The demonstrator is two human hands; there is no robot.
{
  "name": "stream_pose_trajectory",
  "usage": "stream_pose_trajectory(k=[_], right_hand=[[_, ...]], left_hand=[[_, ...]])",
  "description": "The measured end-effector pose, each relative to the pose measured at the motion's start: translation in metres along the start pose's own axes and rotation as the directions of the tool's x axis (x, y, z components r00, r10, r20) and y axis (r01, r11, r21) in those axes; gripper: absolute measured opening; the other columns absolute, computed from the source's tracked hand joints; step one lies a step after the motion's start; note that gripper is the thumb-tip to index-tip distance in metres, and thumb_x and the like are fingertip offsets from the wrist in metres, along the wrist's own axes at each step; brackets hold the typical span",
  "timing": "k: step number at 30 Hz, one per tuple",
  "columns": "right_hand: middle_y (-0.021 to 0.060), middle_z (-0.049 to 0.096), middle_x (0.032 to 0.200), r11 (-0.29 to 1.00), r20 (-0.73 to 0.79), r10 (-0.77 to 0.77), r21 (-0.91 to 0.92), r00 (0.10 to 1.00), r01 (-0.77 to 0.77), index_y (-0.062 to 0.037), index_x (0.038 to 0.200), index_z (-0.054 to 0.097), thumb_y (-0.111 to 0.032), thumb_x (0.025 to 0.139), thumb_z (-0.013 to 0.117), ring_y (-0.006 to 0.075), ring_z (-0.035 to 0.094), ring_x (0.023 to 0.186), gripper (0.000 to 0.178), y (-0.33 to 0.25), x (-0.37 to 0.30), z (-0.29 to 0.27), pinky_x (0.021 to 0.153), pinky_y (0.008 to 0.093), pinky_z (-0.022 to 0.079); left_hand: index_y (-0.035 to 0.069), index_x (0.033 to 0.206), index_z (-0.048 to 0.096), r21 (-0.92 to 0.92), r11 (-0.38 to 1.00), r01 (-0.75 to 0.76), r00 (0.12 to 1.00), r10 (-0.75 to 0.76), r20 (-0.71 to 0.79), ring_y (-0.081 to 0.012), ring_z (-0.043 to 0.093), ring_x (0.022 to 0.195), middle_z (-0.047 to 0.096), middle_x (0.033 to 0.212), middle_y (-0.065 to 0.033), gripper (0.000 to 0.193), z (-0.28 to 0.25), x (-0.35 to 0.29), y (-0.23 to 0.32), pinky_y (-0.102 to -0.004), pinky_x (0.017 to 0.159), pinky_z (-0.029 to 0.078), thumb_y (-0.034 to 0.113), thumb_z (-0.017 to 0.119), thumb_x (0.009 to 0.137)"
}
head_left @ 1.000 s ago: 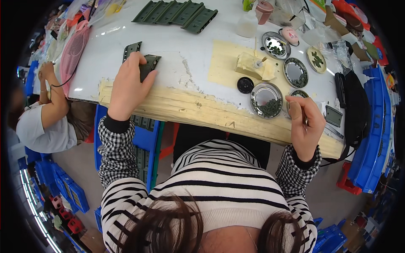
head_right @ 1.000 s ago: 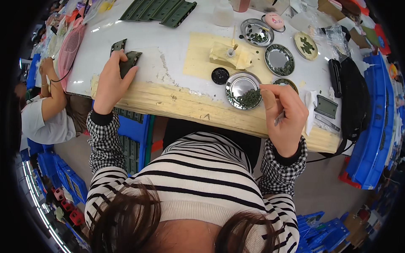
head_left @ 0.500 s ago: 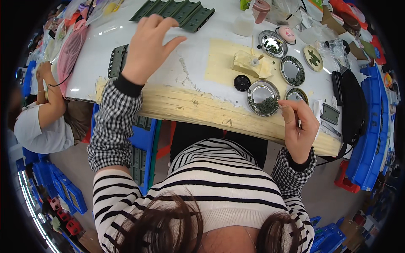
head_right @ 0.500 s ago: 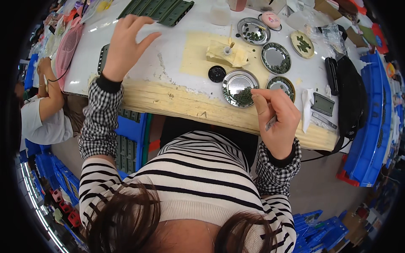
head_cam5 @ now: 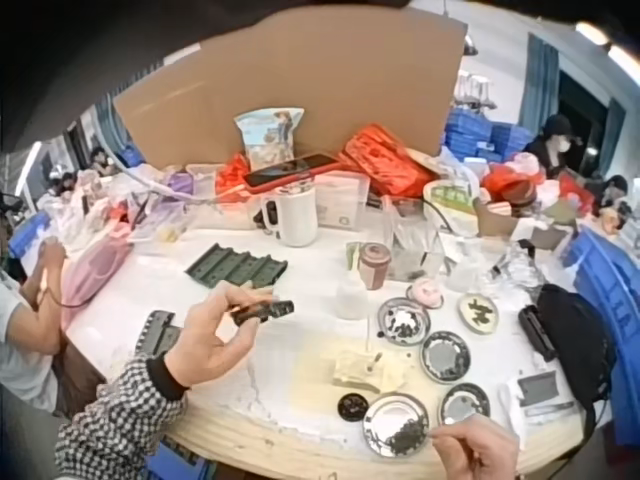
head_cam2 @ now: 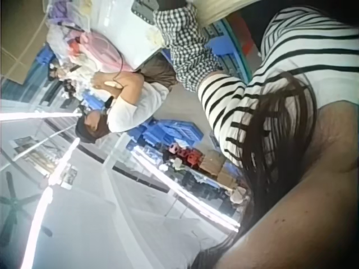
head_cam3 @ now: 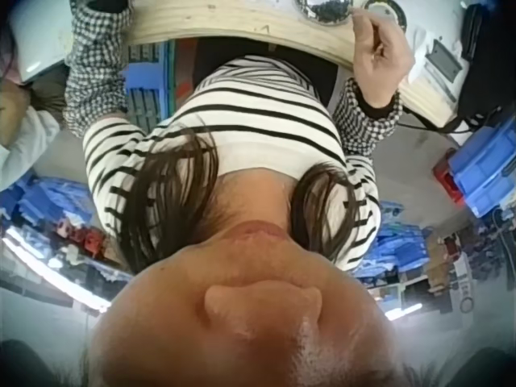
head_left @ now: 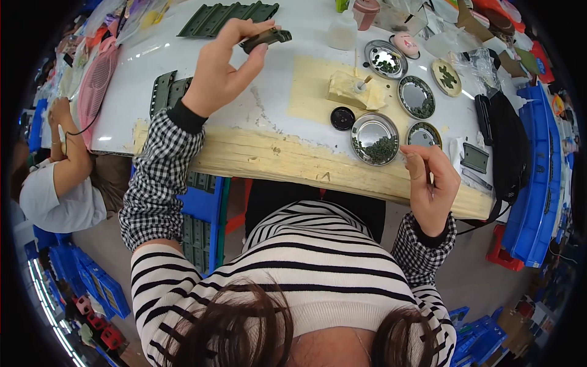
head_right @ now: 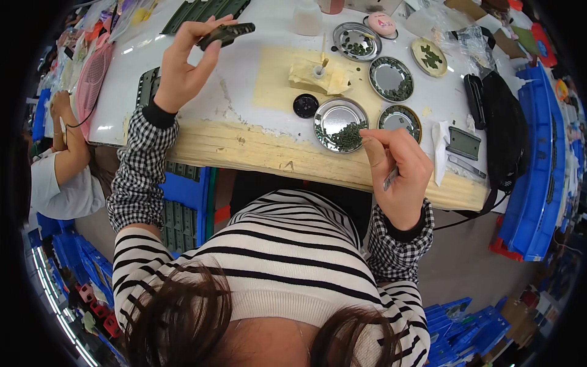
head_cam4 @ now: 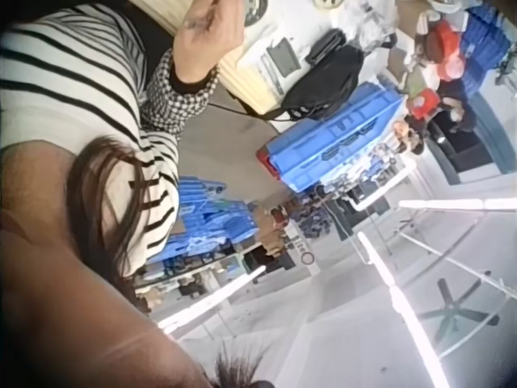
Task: Applying precision components or materials to electronic modules using an applicator tool and tweezers at a factory workbench.
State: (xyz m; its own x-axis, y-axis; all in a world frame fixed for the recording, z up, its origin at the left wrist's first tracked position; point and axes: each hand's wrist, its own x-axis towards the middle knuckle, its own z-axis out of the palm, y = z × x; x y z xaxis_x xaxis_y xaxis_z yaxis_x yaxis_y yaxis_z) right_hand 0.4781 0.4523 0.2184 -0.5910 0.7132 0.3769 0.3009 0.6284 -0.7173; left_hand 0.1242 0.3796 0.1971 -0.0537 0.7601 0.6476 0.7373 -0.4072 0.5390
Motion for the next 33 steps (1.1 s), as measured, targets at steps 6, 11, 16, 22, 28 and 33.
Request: stream_pose_trajectory(k=[6, 11, 16, 22, 28, 33], right_hand=[[0.0054, 0.053, 0.066, 0.995, 0.03, -0.011, 0.097, 0.999, 0.008, 0.0006, 0.093, 0.068, -0.012, 0.093, 0.06, 0.0127, 0.044, 0.058, 0.015, 0.004, -0.001, 0.005, 0.053, 0.0259, 0.034], [0.0052, 0.054, 0.069, 0.995, 0.057, -0.004, 0.1, 0.998, -0.002, 0.002, 0.094, 0.067, -0.021, 0.098, 0.053, 0.0124, 0.049, 0.062, 0.027, 0.005, 0.002, 0.006, 0.055, 0.0257, 0.035], [0.0056, 0.054, 0.068, 0.972, 0.019, 0.024, 0.234, 1.0, -0.028, 0.0035, 0.092, 0.067, -0.038, 0.102, 0.041, 0.0125, 0.05, 0.062, 0.05, 0.007, 0.002, 0.009, 0.054, 0.0259, 0.035], [0.0059, 0.054, 0.069, 0.973, 0.014, 0.077, 0.217, 0.997, -0.079, 0.0049, 0.09, 0.067, -0.05, 0.102, 0.029, 0.0128, 0.05, 0.062, 0.068, -0.001, -0.001, 0.007, 0.055, 0.0253, 0.035], [0.0074, 0.058, 0.072, 0.949, -0.046, -0.003, 0.316, 0.999, 0.017, 0.0046, 0.09, 0.067, -0.054, 0.101, 0.029, 0.0143, 0.052, 0.062, 0.07, 0.003, 0.008, 0.012, 0.059, 0.0261, 0.04], [0.0113, 0.065, 0.082, 0.922, 0.159, 0.15, 0.334, 0.976, -0.196, 0.0042, 0.096, 0.068, -0.037, 0.1, 0.047, 0.0177, 0.06, 0.07, 0.046, 0.004, 0.002, 0.01, 0.068, 0.0262, 0.047]], left_hand=[[0.003, 0.113, 0.047, -0.909, 0.194, 0.37, 0.824, -0.519, 0.225, -0.0249, 0.063, 0.099, 0.056, 0.1, -0.0072, 0.022, -0.006, -0.027, 0.076, -0.0481, 0.101, 0.045, 0.02, 0.039, 0.102], [0.001, 0.143, 0.029, -0.812, -0.23, 0.537, 0.583, -0.595, 0.554, -0.0198, 0.059, 0.098, 0.053, 0.106, -0.0079, 0.059, 0.023, -0.055, 0.117, -0.0421, 0.09, 0.052, 0.012, 0.055, 0.092], [0.002, 0.147, 0.024, -0.517, 0.291, 0.805, 0.589, -0.497, 0.637, -0.0186, 0.063, 0.093, 0.06, 0.107, -0.0148, 0.068, 0.017, -0.061, 0.124, -0.0311, 0.081, 0.055, 0.0, 0.058, 0.088], [-0.001, 0.131, 0.046, -0.425, 0.461, 0.779, 0.624, -0.507, 0.595, -0.0112, 0.061, 0.095, 0.064, 0.105, -0.01, 0.048, 0.001, -0.056, 0.111, -0.0228, 0.074, 0.052, 0.0, 0.062, 0.085], [0.0, 0.118, 0.054, -0.414, 0.659, 0.628, 0.741, -0.669, 0.058, -0.0126, 0.063, 0.085, 0.067, 0.092, -0.0097, 0.044, 0.0, -0.058, 0.101, -0.0245, 0.079, 0.05, -0.009, 0.067, 0.078], [0.003, 0.124, 0.054, -0.973, 0.138, 0.182, 0.714, -0.699, 0.034, -0.023, 0.057, 0.106, 0.061, 0.108, -0.0138, 0.042, 0.021, -0.081, 0.084, -0.0389, 0.094, 0.045, 0.0, 0.061, 0.083]])
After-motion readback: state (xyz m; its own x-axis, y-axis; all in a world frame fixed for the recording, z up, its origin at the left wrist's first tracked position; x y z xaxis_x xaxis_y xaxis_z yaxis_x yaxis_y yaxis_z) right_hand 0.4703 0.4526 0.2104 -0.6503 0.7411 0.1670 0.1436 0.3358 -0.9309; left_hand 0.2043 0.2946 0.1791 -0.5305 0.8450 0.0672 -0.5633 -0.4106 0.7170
